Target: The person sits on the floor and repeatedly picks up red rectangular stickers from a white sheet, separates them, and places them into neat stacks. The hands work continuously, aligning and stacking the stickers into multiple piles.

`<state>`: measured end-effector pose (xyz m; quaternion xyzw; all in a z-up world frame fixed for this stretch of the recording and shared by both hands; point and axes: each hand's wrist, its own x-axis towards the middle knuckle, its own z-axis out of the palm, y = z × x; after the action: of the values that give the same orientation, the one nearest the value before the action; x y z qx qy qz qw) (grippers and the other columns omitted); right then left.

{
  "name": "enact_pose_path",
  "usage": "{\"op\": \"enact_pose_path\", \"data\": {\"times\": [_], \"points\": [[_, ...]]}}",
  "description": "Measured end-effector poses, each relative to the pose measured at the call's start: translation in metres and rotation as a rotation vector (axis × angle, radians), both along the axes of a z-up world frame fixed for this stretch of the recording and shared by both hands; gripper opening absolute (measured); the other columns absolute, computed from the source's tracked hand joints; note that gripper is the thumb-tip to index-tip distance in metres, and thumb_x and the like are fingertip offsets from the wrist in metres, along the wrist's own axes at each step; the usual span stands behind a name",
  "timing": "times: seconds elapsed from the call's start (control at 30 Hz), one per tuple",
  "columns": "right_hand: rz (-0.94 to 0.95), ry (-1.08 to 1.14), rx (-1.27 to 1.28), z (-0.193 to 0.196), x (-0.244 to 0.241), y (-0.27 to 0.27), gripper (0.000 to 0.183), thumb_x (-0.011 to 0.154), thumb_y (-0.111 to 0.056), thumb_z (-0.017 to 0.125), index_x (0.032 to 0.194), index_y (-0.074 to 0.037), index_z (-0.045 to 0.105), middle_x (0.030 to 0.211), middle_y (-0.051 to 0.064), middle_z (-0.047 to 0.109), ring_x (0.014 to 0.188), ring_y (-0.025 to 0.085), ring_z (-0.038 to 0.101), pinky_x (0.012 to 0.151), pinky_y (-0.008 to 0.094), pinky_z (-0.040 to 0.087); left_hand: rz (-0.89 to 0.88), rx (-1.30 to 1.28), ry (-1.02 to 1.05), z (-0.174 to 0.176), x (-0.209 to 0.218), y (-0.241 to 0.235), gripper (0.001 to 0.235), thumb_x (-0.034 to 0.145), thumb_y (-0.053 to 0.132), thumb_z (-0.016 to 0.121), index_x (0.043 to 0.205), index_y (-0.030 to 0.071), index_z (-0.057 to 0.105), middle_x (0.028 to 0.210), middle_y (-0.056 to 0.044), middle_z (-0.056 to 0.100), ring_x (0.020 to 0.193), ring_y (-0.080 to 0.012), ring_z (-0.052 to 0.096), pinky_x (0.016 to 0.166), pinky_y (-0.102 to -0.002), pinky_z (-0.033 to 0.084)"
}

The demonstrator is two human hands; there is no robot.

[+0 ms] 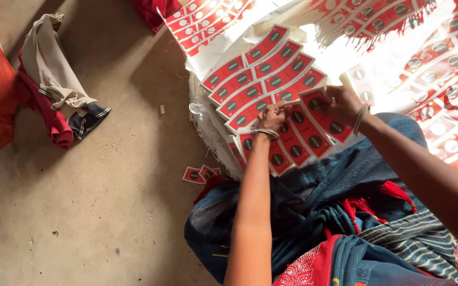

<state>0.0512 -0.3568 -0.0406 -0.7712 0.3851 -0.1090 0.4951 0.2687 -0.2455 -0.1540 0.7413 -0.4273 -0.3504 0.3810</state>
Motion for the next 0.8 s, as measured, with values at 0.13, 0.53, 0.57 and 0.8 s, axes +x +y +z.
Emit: {"op": "enact_pose_path", "data": {"times": [0.13,0.53,0.57,0.8], "points": [[0.252,0.304,-0.609,0.013,-0.007,0.038,0.006,0.111,-0.014,0.065,0.114,-0.009,0.067,0.093,0.005,0.071,0.079,0.018,0.071,0.068,0.034,0.059,0.085,-0.01,-0.475,-0.03,-0.015,-0.011,0.023,0.092,0.033,0.061,0.105,0.026,0.078,0.107,-0.003,0.074,0.108,-0.0252,0.059,0.097,-0.049,0.033],[0.368,-0.654,-0.673,0.033,-0.061,0.073,0.028,0.082,0.0,0.074,0.107,-0.011,0.068,0.102,0.003,0.071,0.093,0.017,0.072,0.081,0.031,0.06,0.23,0.208,-0.493,-0.009,-0.027,-0.014,0.028,0.094,0.035,0.064,0.113,0.016,0.074,0.116,-0.015,0.07,0.112,-0.0387,0.058,0.093,-0.059,0.04],[0.243,-0.659,-0.393,0.023,-0.07,0.057,0.027,0.085,0.004,0.069,0.109,-0.007,0.067,0.105,0.005,0.07,0.097,0.017,0.07,0.087,0.032,0.059,0.317,0.328,-0.549,-0.002,-0.041,-0.017,0.033,0.098,0.039,0.066,0.118,0.014,0.072,0.118,-0.022,0.066,0.106,-0.0461,0.059,0.086,-0.059,0.047],[-0.348,-0.441,0.573,-0.043,-0.03,0.019,0.028,0.099,-0.019,0.063,0.121,-0.003,0.058,0.11,0.0,0.062,0.101,0.015,0.065,0.083,0.034,0.06,0.033,0.287,-0.188,0.071,-0.022,-0.004,0.034,0.094,0.053,0.062,0.097,0.022,0.075,0.081,0.001,0.077,0.065,-0.0161,0.07,0.068,-0.033,0.055]]}}
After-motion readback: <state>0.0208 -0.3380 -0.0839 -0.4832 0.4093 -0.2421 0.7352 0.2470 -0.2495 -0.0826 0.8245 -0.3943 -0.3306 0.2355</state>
